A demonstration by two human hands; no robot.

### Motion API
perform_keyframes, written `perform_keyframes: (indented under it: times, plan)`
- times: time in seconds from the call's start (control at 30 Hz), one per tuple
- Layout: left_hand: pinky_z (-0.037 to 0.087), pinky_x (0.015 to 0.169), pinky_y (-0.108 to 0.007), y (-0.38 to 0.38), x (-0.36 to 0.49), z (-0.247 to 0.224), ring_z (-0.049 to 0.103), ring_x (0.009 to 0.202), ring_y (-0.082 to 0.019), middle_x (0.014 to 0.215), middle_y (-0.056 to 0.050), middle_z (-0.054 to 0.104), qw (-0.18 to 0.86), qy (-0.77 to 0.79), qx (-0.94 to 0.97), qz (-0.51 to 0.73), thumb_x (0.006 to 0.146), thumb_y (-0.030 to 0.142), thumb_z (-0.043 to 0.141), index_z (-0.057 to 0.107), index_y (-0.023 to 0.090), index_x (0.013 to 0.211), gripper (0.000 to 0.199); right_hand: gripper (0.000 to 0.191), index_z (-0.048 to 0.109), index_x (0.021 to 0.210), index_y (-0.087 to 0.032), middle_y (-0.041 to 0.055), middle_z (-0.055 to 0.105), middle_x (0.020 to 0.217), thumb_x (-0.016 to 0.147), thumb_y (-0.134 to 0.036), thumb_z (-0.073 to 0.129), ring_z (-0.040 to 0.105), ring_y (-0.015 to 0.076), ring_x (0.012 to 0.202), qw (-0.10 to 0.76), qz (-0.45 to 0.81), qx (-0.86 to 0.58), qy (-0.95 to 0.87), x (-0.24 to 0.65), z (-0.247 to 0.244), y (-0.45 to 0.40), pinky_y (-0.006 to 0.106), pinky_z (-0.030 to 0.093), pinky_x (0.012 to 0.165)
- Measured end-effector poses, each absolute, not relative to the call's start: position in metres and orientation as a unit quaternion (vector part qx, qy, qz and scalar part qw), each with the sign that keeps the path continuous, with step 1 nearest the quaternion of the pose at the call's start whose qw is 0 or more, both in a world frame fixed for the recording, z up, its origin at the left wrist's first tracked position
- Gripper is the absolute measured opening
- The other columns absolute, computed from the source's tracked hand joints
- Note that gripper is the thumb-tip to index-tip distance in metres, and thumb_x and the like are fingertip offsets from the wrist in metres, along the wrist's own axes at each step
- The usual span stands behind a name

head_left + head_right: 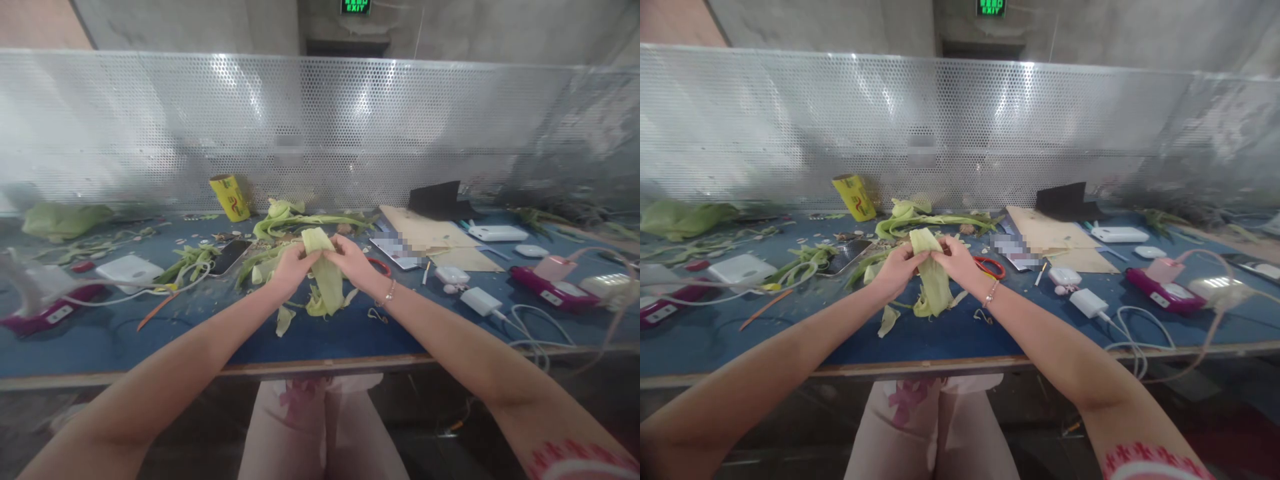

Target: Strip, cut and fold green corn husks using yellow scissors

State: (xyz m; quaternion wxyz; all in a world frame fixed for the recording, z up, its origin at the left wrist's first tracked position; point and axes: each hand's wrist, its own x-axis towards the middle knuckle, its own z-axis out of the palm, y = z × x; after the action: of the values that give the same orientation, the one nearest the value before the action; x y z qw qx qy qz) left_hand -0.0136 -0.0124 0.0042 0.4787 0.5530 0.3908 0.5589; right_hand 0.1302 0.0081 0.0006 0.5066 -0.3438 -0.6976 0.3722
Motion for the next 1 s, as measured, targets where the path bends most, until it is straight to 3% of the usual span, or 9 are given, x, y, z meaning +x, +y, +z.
perform_keyframes:
  times: [0.3, 0.53, 0.7, 0.9, 1.0]
  plan:
    - [0.047, 0.062, -0.029, -0.022, -0.011, 0.015, 0.060, 0.061, -0.016, 0.067, -0.005, 0.066, 0.544, 0.372, 0.495, 0.567, 0.053, 0.030, 0.077, 0.068, 0.013, 0.073, 0.028, 0.023, 0.059, 0.086, -0.018, 0.0029, 0.065, 0.084, 0.073, -0.036, 0.061, 0.060, 0.0159, 0.075, 0.509, 0.442, -0.270, -0.687, 0.131, -0.003, 0.011, 0.030, 0.049, 0.071]
    - [0.045, 0.055, -0.026, -0.015, -0.015, 0.014, 0.056, 0.052, -0.013, 0.058, -0.003, 0.062, 0.584, 0.372, 0.432, 0.578, 0.054, 0.025, 0.075, 0.062, 0.013, 0.063, 0.020, 0.020, 0.058, 0.081, -0.018, 0.0020, 0.064, 0.080, 0.075, -0.037, 0.060, 0.058, 0.0151, 0.075, 0.516, 0.367, -0.271, -0.725, 0.132, 0.003, 0.005, 0.031, 0.047, 0.073]
    - [0.044, 0.050, -0.024, -0.008, -0.020, 0.013, 0.054, 0.051, -0.012, 0.058, -0.002, 0.060, 0.559, 0.389, 0.432, 0.591, 0.053, 0.031, 0.077, 0.060, 0.013, 0.065, 0.027, 0.015, 0.056, 0.081, -0.018, 0.0054, 0.065, 0.090, 0.078, -0.033, 0.058, 0.060, 0.0166, 0.088, 0.510, 0.316, -0.214, -0.771, 0.138, 0.009, 0.001, 0.034, 0.046, 0.084]
    - [0.045, 0.051, -0.025, -0.005, -0.020, 0.008, 0.054, 0.052, -0.012, 0.058, -0.001, 0.060, 0.537, 0.406, 0.463, 0.577, 0.055, 0.038, 0.077, 0.061, 0.015, 0.070, 0.032, 0.016, 0.055, 0.082, -0.018, 0.0040, 0.064, 0.088, 0.077, -0.033, 0.058, 0.059, 0.0156, 0.084, 0.511, 0.315, -0.244, -0.762, 0.138, 0.005, 0.005, 0.032, 0.047, 0.080]
    - [0.047, 0.055, -0.026, -0.010, -0.017, 0.010, 0.058, 0.057, -0.014, 0.061, -0.003, 0.063, 0.562, 0.383, 0.484, 0.551, 0.054, 0.034, 0.078, 0.065, 0.014, 0.074, 0.031, 0.024, 0.057, 0.088, -0.018, 0.0028, 0.064, 0.086, 0.071, -0.035, 0.064, 0.059, 0.0152, 0.078, 0.513, 0.360, -0.284, -0.725, 0.134, 0.000, 0.010, 0.031, 0.048, 0.074]
